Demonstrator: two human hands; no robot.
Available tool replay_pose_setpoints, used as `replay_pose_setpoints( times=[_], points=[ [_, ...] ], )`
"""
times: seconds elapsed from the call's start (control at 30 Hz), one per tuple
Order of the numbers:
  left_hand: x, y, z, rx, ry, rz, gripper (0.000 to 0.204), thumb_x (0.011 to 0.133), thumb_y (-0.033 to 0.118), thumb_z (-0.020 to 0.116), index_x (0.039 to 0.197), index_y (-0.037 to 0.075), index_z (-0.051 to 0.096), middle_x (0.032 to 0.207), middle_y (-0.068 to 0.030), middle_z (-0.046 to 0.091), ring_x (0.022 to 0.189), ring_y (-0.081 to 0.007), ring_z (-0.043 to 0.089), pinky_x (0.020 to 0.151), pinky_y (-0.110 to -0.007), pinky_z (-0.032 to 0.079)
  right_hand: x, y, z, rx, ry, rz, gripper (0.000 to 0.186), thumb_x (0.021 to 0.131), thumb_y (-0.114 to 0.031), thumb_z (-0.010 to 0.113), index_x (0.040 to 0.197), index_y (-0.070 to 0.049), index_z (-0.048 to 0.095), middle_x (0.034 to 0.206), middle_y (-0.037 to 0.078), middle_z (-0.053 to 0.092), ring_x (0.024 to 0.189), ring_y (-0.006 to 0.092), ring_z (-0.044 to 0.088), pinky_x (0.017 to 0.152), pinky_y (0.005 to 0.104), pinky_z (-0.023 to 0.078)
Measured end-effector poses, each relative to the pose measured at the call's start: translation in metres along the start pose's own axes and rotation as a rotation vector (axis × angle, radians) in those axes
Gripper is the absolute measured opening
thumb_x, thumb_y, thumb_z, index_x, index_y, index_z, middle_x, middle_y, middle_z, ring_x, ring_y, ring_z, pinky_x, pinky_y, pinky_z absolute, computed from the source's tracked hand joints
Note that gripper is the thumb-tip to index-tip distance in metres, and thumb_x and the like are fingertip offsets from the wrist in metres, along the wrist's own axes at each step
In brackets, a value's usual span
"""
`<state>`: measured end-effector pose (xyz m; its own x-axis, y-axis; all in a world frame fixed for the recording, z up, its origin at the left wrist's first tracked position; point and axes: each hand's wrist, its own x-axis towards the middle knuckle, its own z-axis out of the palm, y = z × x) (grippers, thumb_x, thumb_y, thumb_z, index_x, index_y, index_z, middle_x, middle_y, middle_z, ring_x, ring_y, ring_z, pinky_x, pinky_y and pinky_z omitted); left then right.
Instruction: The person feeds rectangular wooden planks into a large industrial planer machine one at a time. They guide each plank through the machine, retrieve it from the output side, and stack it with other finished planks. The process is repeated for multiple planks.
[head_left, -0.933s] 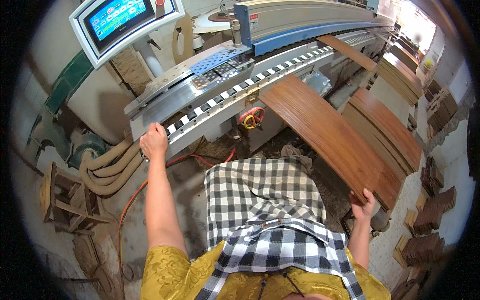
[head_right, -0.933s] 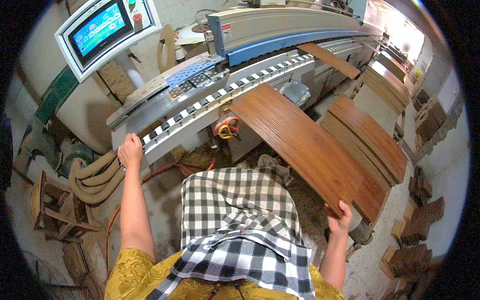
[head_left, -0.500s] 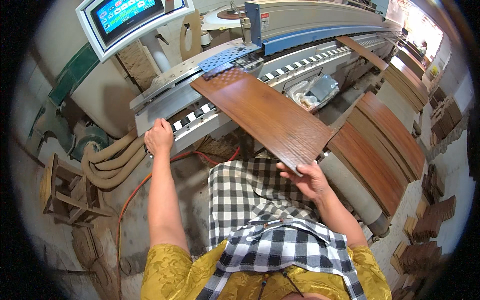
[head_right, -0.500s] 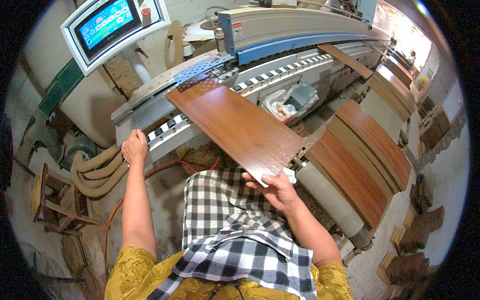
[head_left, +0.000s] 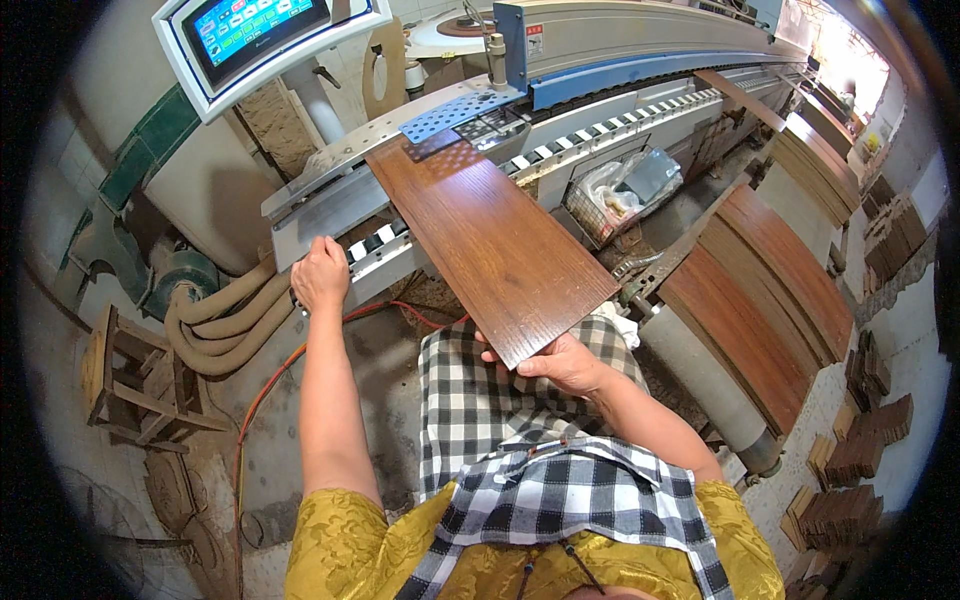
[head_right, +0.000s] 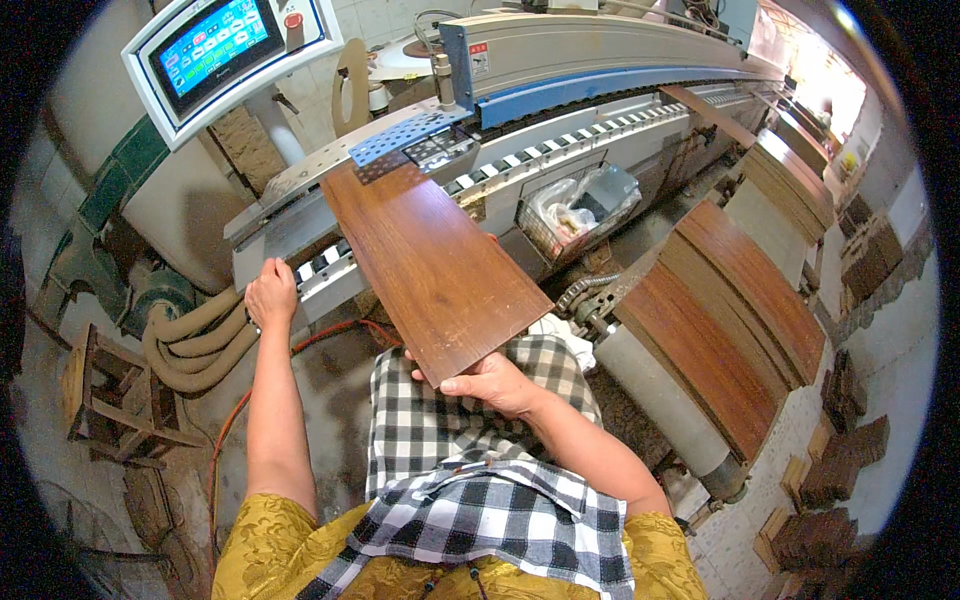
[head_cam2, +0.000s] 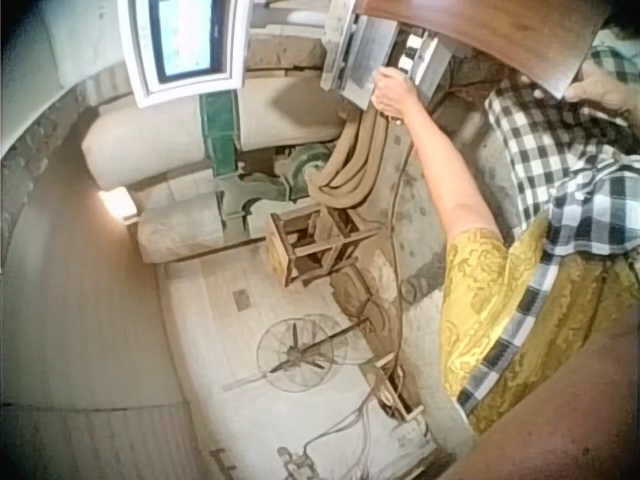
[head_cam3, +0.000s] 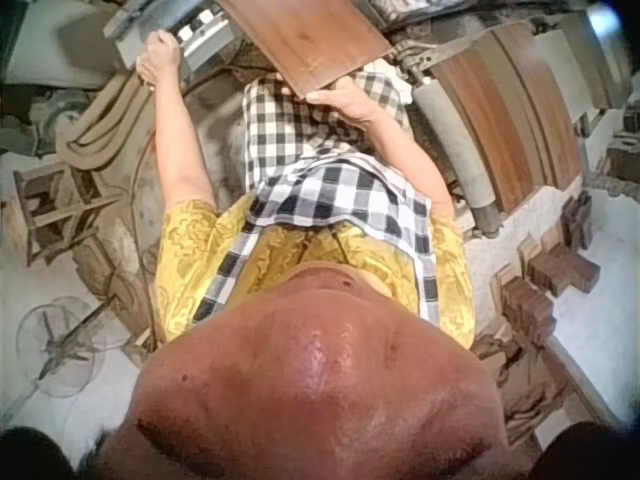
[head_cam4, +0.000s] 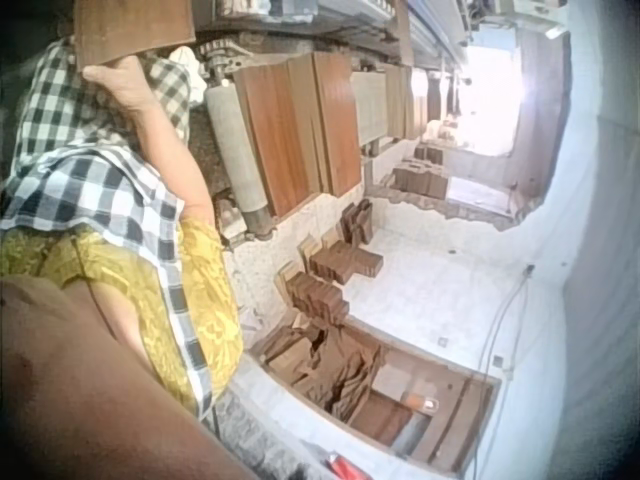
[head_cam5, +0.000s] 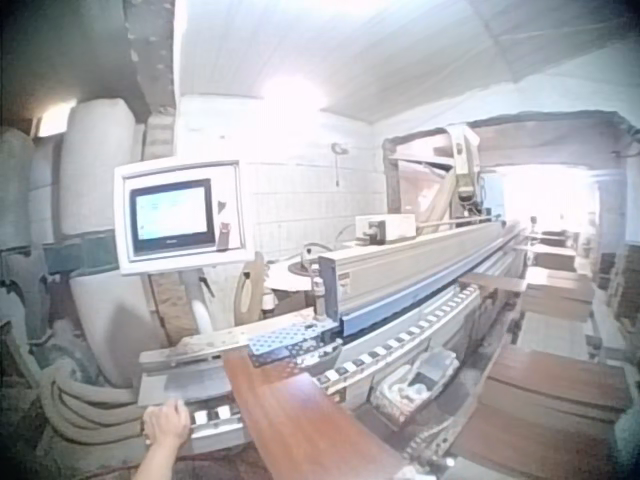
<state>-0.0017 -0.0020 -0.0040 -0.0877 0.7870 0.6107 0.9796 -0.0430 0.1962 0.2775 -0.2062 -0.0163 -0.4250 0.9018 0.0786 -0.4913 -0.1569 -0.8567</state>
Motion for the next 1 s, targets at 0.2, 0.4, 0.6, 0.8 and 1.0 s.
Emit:
replay_pose_setpoints(
  times=[0.2, 0.4, 0.6, 0.8, 1.0],
  points=[
    [-0.002, 0.001, 0.0, 0.015, 0.054, 0.016, 0.028, 0.084, 0.027, 0.045, 0.07, 0.006, 0.058, 0.065, -0.0185, 0.06, 0.062, -0.0361, 0.058, 0.065, -0.042, 0.045, -0.015, -0.006, -0.016, -0.168, 0.202, 0.008, 0.036, 0.08, -0.013, 0.06, 0.113, -0.001, 0.053, 0.107, 0.008, 0.059, 0.1, 0.0185, 0.055, 0.091, 0.031, 0.04],
    [-0.001, 0.003, -0.001, 0.016, 0.054, 0.017, 0.028, 0.084, 0.026, 0.044, 0.07, 0.006, 0.058, 0.064, -0.0186, 0.06, 0.061, -0.0353, 0.058, 0.065, -0.041, 0.044, -0.027, -0.004, -0.043, -0.124, 0.391, -0.094, 0.031, 0.083, -0.015, 0.057, 0.109, 0.0, 0.054, 0.104, 0.011, 0.06, 0.092, 0.0188, 0.058, 0.087, 0.0318, 0.043],
    [-0.001, 0.001, 0.002, 0.028, 0.072, 0.033, 0.029, 0.084, 0.026, 0.044, 0.069, 0.005, 0.057, 0.062, -0.0193, 0.059, 0.059, -0.0353, 0.058, 0.063, -0.042, 0.044, -0.039, -0.008, -0.071, -0.187, 0.708, -0.153, 0.029, 0.087, -0.029, 0.053, 0.081, -0.001, 0.056, 0.066, 0.008, 0.061, 0.063, 0.0155, 0.058, 0.066, 0.0263, 0.045],
    [0.0, 0.001, 0.004, 0.036, 0.077, 0.032, 0.029, 0.084, 0.026, 0.044, 0.068, 0.005, 0.056, 0.061, -0.0196, 0.059, 0.059, -0.0352, 0.058, 0.063, -0.042, 0.044, -0.049, -0.022, -0.104, -0.145, 0.851, -0.281, 0.035, 0.086, -0.037, 0.054, 0.068, -0.007, 0.056, 0.055, 0.004, 0.056, 0.051, 0.0118, 0.052, 0.05, 0.0232, 0.041],
    [0.001, -0.002, 0.005, 0.028, 0.081, 0.047, 0.029, 0.084, 0.026, 0.044, 0.068, 0.005, 0.057, 0.061, -0.0192, 0.059, 0.059, -0.0354, 0.058, 0.063, -0.043, 0.044, -0.077, -0.041, -0.122, -0.246, 1.049, -0.303, 0.033, 0.087, -0.037, 0.053, 0.084, -0.004, 0.059, 0.061, 0.001, 0.058, 0.054, 0.008, 0.052, 0.052, 0.021, 0.041]
  ],
)
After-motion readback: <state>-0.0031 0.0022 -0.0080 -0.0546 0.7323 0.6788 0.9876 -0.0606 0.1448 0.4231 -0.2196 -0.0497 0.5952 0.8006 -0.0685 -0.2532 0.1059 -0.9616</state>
